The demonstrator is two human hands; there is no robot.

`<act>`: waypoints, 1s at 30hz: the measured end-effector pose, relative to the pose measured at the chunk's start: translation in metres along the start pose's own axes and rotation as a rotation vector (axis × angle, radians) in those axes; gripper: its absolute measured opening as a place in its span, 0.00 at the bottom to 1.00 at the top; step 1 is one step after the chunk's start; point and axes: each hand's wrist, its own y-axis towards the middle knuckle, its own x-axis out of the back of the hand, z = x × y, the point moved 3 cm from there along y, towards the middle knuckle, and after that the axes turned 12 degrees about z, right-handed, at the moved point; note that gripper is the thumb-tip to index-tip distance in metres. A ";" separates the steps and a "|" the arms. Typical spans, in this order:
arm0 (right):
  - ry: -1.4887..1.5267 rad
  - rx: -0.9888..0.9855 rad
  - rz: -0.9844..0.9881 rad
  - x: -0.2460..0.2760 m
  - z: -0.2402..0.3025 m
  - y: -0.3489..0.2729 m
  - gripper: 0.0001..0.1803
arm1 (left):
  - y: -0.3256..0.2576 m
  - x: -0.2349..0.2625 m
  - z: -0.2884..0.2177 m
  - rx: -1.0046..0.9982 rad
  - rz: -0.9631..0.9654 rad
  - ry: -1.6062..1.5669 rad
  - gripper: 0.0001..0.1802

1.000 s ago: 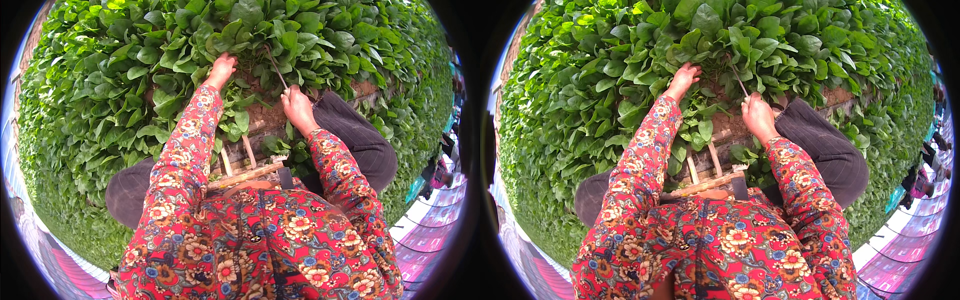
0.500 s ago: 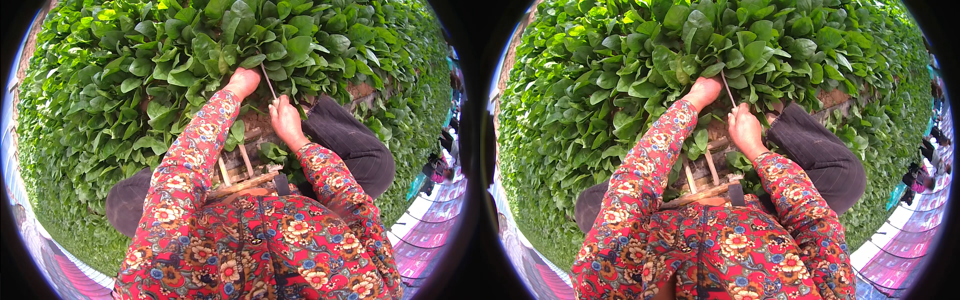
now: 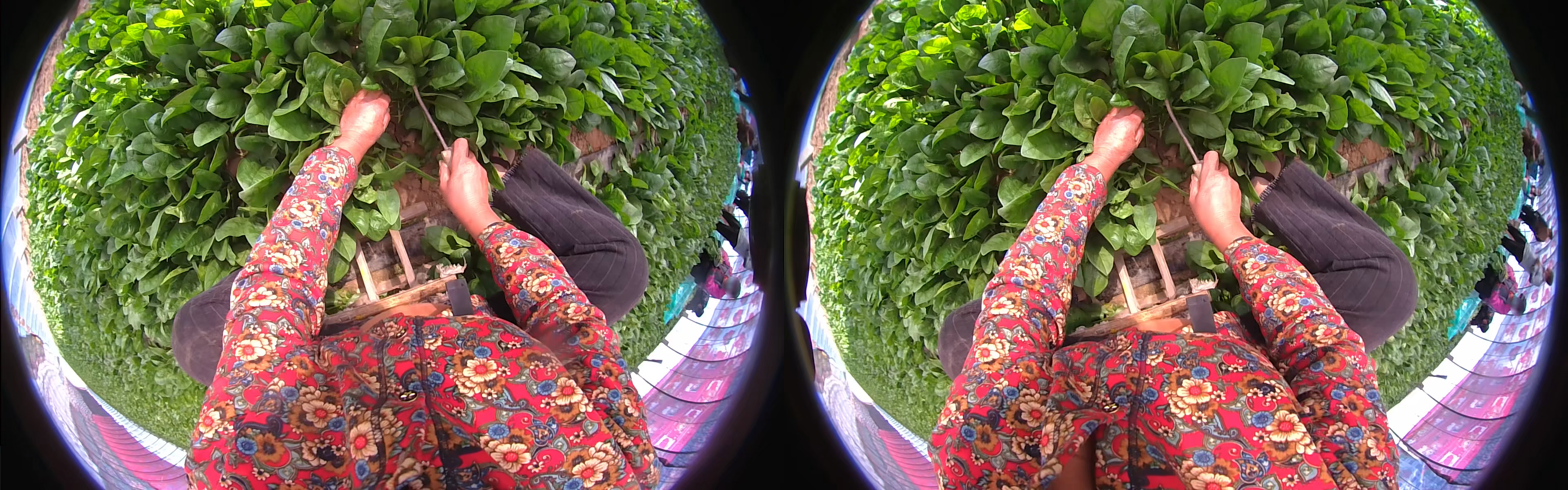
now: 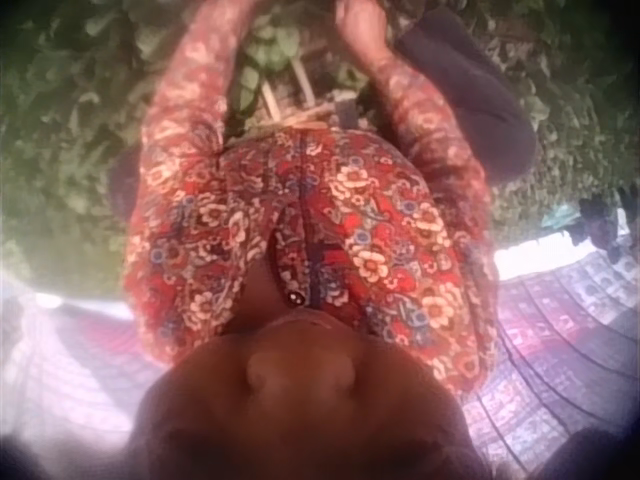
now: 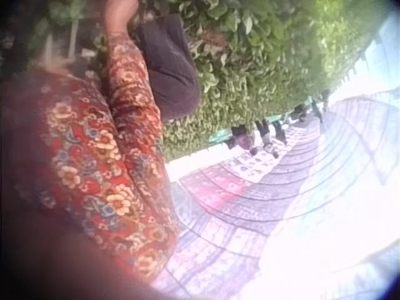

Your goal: The person walks through a greenhouse and then squats to harvest leafy green vegetables. They use a small sickle to cut the plants at the base and gather them into bunches by hand.

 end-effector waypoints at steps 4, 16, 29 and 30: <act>0.098 -0.103 0.006 -0.003 -0.002 -0.001 0.18 | 0.027 0.013 0.011 0.297 -0.146 -0.312 0.14; 0.103 -0.025 -0.040 -0.025 -0.008 0.000 0.16 | 0.041 -0.005 0.013 -0.021 0.090 0.293 0.13; 0.170 -0.055 0.029 -0.056 -0.013 0.025 0.13 | 0.028 -0.013 0.014 0.215 0.585 0.473 0.31; 0.200 -0.094 0.047 -0.062 -0.013 0.024 0.13 | 0.024 -0.010 0.013 0.203 0.570 0.474 0.32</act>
